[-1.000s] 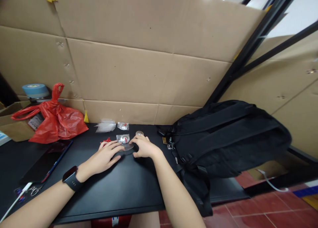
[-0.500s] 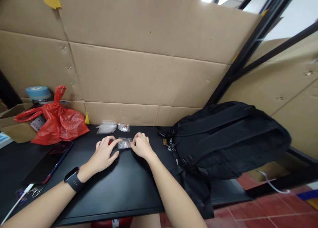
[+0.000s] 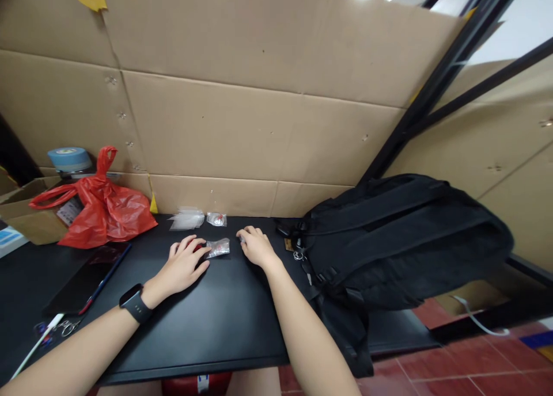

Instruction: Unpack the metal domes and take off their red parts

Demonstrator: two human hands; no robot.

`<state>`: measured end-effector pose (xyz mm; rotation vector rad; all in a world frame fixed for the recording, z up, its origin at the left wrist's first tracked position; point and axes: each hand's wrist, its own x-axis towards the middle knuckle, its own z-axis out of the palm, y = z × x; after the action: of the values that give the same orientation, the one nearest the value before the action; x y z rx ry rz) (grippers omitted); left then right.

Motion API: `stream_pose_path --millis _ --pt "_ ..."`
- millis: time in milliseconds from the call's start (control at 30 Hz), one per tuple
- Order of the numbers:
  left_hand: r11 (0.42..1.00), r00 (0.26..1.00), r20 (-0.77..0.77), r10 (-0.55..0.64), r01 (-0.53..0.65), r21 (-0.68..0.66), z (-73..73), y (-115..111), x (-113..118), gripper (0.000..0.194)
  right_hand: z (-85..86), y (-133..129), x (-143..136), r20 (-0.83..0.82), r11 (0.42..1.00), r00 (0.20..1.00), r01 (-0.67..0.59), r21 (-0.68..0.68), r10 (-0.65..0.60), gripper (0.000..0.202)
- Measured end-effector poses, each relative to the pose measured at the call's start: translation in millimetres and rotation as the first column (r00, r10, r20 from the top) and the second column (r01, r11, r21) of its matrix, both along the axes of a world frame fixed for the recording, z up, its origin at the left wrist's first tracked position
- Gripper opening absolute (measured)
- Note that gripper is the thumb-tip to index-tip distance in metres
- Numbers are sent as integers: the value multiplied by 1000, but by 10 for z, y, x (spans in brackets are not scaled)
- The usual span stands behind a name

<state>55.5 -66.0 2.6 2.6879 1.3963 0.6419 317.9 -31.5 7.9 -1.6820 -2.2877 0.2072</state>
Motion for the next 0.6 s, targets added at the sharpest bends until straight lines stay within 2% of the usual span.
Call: stream_pose_path --millis 133,200,300,400,500,600 --pt "1000 1000 0 -11 11 -5 21 -13 -12 33 108 -75 76 36 999 999 -14 -35 15 31" --pt "1000 1000 -13 -11 11 -4 36 -22 -12 33 176 -136 66 41 999 999 -29 -41 31 45" --pt "1000 1000 -18 -13 13 -1 51 -34 -5 32 232 -192 -30 -16 990 990 -141 -17 141 65" --pt "1000 1000 -3 -20 20 2 56 -37 1 31 195 -179 -164 -76 972 969 -234 4 233 50" --pt "999 999 8 -34 34 -1 60 -31 1 28 116 -135 -238 -113 970 964 -241 26 243 27" --pt "999 999 36 -39 40 -11 69 -21 -2 24 75 -105 -228 -164 974 961 -223 28 224 17"
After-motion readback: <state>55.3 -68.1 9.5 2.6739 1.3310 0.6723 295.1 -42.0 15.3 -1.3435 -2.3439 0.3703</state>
